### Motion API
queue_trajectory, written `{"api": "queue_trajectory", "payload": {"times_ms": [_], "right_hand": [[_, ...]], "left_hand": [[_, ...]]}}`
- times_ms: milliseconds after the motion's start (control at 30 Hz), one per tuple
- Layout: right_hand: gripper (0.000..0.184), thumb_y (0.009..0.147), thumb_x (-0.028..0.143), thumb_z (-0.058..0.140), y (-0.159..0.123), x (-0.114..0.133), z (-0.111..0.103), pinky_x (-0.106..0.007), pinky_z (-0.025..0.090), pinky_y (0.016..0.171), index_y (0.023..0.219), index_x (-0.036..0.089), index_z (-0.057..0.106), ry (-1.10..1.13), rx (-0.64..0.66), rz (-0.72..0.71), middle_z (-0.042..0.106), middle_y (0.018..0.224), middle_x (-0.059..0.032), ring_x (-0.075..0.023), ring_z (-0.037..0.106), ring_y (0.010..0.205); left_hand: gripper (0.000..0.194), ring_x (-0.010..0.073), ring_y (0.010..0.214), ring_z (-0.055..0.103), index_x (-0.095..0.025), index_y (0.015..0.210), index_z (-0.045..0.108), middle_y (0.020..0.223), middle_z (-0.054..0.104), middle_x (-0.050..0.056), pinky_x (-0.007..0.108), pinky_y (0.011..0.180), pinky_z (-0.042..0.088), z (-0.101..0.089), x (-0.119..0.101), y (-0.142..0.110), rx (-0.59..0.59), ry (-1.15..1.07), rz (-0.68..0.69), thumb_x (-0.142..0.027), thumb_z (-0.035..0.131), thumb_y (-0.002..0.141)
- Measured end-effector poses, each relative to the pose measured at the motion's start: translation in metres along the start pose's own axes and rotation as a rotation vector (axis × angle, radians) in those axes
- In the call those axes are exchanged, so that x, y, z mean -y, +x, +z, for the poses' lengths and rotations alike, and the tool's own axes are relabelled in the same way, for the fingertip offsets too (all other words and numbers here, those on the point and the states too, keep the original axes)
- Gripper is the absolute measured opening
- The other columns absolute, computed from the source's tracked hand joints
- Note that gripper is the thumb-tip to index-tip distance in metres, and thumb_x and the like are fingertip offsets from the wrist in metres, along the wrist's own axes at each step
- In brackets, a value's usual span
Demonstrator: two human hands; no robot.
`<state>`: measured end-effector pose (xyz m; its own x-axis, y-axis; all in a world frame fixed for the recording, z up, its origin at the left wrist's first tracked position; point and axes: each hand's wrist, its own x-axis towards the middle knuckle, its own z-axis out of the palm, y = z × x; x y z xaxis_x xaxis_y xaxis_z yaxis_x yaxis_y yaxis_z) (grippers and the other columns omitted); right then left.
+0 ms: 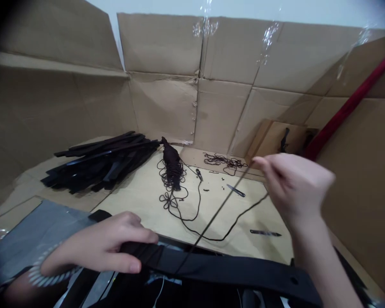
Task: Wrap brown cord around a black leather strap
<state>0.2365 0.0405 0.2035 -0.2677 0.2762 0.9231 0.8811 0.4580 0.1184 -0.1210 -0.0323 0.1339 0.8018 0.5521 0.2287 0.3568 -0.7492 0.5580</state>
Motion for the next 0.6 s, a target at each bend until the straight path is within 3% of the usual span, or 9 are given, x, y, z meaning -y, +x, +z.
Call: {"api": "queue_trajectory", "payload": {"times_ms": [67, 133, 233, 300, 367, 433, 500, 600], "right_hand": [[0.064, 0.101, 0.054, 0.046, 0.003, 0.003, 0.030, -0.018, 0.023, 0.055, 0.059, 0.007, 0.056, 0.150, 0.076, -0.009, 0.048, 0.055, -0.0033, -0.0030, 0.038, 0.053], [0.070, 0.103, 0.057, 0.040, -0.011, 0.012, 0.060, -0.018, 0.023, 0.054, 0.056, 0.007, 0.053, 0.226, 0.157, -0.023, 0.043, 0.051, -0.0027, -0.0028, 0.036, 0.050], [0.069, 0.107, 0.049, 0.032, -0.056, 0.039, 0.092, -0.017, 0.022, 0.051, 0.054, 0.007, 0.049, 0.344, 0.249, -0.058, 0.045, 0.052, -0.0027, -0.0029, 0.037, 0.047], [0.066, 0.109, 0.038, 0.028, -0.088, 0.062, 0.095, -0.017, 0.023, 0.050, 0.053, 0.007, 0.045, 0.412, 0.271, -0.078, 0.041, 0.050, -0.0018, -0.0023, 0.033, 0.045], [0.059, 0.108, 0.028, 0.033, -0.111, 0.082, 0.083, -0.015, 0.026, 0.054, 0.054, 0.007, 0.046, 0.494, 0.328, -0.140, 0.042, 0.052, -0.0011, -0.0016, 0.036, 0.048], [0.056, 0.107, 0.026, 0.037, -0.119, 0.092, 0.058, -0.016, 0.027, 0.057, 0.055, 0.007, 0.046, 0.568, 0.368, -0.206, 0.040, 0.053, -0.0017, -0.0032, 0.035, 0.052], [0.048, 0.103, 0.019, 0.043, -0.112, 0.088, 0.027, -0.018, 0.025, 0.061, 0.057, 0.007, 0.045, 0.618, 0.365, -0.244, 0.038, 0.054, -0.0023, -0.0049, 0.032, 0.056], [0.028, 0.091, 0.008, 0.062, -0.089, 0.060, -0.014, -0.019, 0.027, 0.068, 0.065, 0.008, 0.053, 0.378, 0.208, -0.279, 0.047, 0.062, -0.0022, -0.0058, 0.037, 0.066]], "left_hand": [[0.048, 0.0146, 0.056, 0.052, -0.016, 0.104, 0.069, 0.063, 0.058, 0.004, 0.026, 0.052, 0.039, 0.003, -0.002, 0.005, 0.017, -0.107, 0.026, -0.058, 0.048, 0.095], [0.049, 0.0153, 0.060, 0.055, -0.016, 0.105, 0.069, 0.068, 0.062, 0.005, 0.027, 0.056, 0.043, 0.003, -0.003, 0.005, -0.052, -0.167, 0.034, -0.059, 0.049, 0.094], [0.039, 0.0148, 0.067, 0.059, -0.018, 0.110, 0.067, 0.080, 0.067, 0.004, 0.025, 0.062, 0.047, 0.001, -0.002, 0.000, -0.339, -0.151, -0.039, -0.052, 0.053, 0.095], [0.033, 0.0139, 0.073, 0.060, -0.019, 0.111, 0.066, 0.087, 0.068, 0.003, 0.023, 0.066, 0.048, -0.001, 0.005, -0.003, -0.550, -0.111, -0.120, -0.046, 0.053, 0.097], [0.035, 0.0143, 0.076, 0.061, -0.018, 0.112, 0.065, 0.091, 0.069, 0.004, 0.023, 0.067, 0.048, -0.003, 0.017, -0.004, -0.703, -0.046, -0.225, -0.046, 0.052, 0.097], [0.041, 0.0153, 0.077, 0.062, -0.017, 0.113, 0.066, 0.093, 0.070, 0.005, 0.024, 0.068, 0.048, -0.004, 0.028, -0.004, -0.782, 0.050, -0.365, -0.051, 0.051, 0.096], [0.049, 0.0159, 0.070, 0.062, -0.019, 0.114, 0.066, 0.094, 0.072, 0.004, 0.027, 0.066, 0.046, -0.005, 0.037, -0.003, -0.764, 0.199, -0.531, -0.059, 0.049, 0.094], [0.057, 0.0182, 0.062, 0.062, -0.024, 0.119, 0.067, 0.089, 0.074, 0.003, 0.029, 0.060, 0.042, -0.004, 0.038, -0.005, -0.605, 0.444, -0.709, -0.068, 0.043, 0.092]]}}
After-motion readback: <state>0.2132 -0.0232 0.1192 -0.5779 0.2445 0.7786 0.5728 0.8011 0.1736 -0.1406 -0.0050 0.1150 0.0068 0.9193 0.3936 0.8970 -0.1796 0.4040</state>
